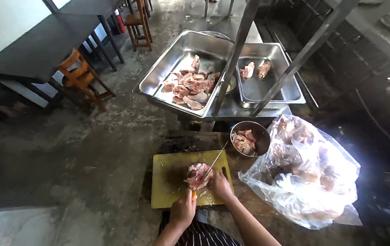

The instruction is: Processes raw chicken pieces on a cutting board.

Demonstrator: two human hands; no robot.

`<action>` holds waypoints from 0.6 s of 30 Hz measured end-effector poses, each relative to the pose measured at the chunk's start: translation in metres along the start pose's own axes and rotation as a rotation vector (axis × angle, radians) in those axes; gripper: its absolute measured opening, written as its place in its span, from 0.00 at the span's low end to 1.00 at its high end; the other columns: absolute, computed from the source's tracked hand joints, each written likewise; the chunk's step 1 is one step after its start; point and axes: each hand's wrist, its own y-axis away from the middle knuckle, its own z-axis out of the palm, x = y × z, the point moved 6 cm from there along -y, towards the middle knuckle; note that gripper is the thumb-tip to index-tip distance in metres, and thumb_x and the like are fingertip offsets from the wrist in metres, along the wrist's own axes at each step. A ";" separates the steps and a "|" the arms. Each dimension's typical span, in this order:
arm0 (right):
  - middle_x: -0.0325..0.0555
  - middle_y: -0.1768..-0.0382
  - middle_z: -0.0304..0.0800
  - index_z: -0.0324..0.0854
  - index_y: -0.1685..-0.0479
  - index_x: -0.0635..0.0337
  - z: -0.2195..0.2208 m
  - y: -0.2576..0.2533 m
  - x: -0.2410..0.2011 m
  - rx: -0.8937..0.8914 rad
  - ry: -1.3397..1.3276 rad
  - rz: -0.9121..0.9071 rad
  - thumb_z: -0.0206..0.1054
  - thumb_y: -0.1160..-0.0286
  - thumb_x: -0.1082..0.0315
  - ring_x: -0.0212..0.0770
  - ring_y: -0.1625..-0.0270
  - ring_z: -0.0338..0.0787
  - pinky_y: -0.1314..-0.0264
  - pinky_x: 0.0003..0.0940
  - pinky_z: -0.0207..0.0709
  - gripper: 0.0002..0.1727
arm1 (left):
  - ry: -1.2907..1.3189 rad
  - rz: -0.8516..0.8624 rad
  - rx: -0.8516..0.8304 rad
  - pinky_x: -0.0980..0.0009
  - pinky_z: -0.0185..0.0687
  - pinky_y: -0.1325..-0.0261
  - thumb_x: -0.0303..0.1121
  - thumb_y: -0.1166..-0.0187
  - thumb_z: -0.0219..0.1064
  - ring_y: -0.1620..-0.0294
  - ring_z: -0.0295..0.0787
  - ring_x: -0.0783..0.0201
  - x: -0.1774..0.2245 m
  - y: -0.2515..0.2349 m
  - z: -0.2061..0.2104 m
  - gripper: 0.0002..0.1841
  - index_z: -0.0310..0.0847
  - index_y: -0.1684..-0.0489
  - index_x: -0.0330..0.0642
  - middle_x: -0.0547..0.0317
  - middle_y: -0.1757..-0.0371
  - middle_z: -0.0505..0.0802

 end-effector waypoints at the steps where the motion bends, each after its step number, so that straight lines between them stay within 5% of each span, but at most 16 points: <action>1: 0.65 0.24 0.77 0.72 0.19 0.59 0.000 -0.001 0.001 -0.004 -0.001 -0.010 0.66 0.19 0.61 0.64 0.31 0.86 0.31 0.63 0.81 0.29 | -0.017 -0.003 -0.033 0.49 0.92 0.48 0.46 0.09 0.55 0.52 0.97 0.47 0.000 -0.007 0.006 0.23 0.81 0.29 0.37 0.45 0.49 0.96; 5: 0.63 0.24 0.77 0.72 0.19 0.58 0.002 -0.005 0.008 -0.016 0.014 -0.038 0.64 0.18 0.61 0.63 0.29 0.85 0.29 0.61 0.81 0.28 | -0.102 -0.174 -0.337 0.42 0.88 0.37 0.43 0.07 0.50 0.40 0.93 0.41 -0.027 -0.036 0.044 0.25 0.67 0.16 0.43 0.39 0.40 0.93; 9: 0.63 0.24 0.78 0.71 0.20 0.58 0.001 -0.005 0.008 -0.049 -0.001 0.002 0.62 0.16 0.60 0.62 0.30 0.86 0.30 0.62 0.81 0.27 | -0.122 -0.167 -0.333 0.43 0.87 0.36 0.43 0.07 0.51 0.40 0.93 0.42 -0.024 -0.042 0.036 0.26 0.65 0.13 0.45 0.41 0.41 0.93; 11: 0.63 0.25 0.78 0.69 0.18 0.60 0.003 -0.004 0.008 -0.036 0.005 -0.014 0.60 0.16 0.61 0.63 0.30 0.86 0.31 0.62 0.81 0.28 | -0.109 -0.097 -0.232 0.45 0.89 0.39 0.41 0.08 0.52 0.42 0.95 0.45 -0.007 -0.040 0.018 0.24 0.68 0.16 0.44 0.43 0.42 0.93; 14: 0.64 0.27 0.80 0.69 0.19 0.63 0.003 -0.006 0.007 0.005 -0.012 -0.039 0.61 0.16 0.62 0.64 0.32 0.87 0.31 0.62 0.81 0.27 | -0.012 0.132 0.145 0.53 0.94 0.51 0.37 0.13 0.63 0.56 0.97 0.51 0.038 -0.034 -0.028 0.18 0.83 0.34 0.34 0.45 0.52 0.95; 18: 0.65 0.27 0.79 0.69 0.20 0.62 0.000 -0.005 0.006 -0.013 -0.045 -0.016 0.64 0.18 0.62 0.64 0.33 0.87 0.33 0.63 0.81 0.29 | 0.083 0.381 0.534 0.61 0.95 0.62 0.35 0.23 0.69 0.68 0.95 0.57 0.071 -0.017 -0.056 0.19 0.82 0.42 0.28 0.48 0.61 0.95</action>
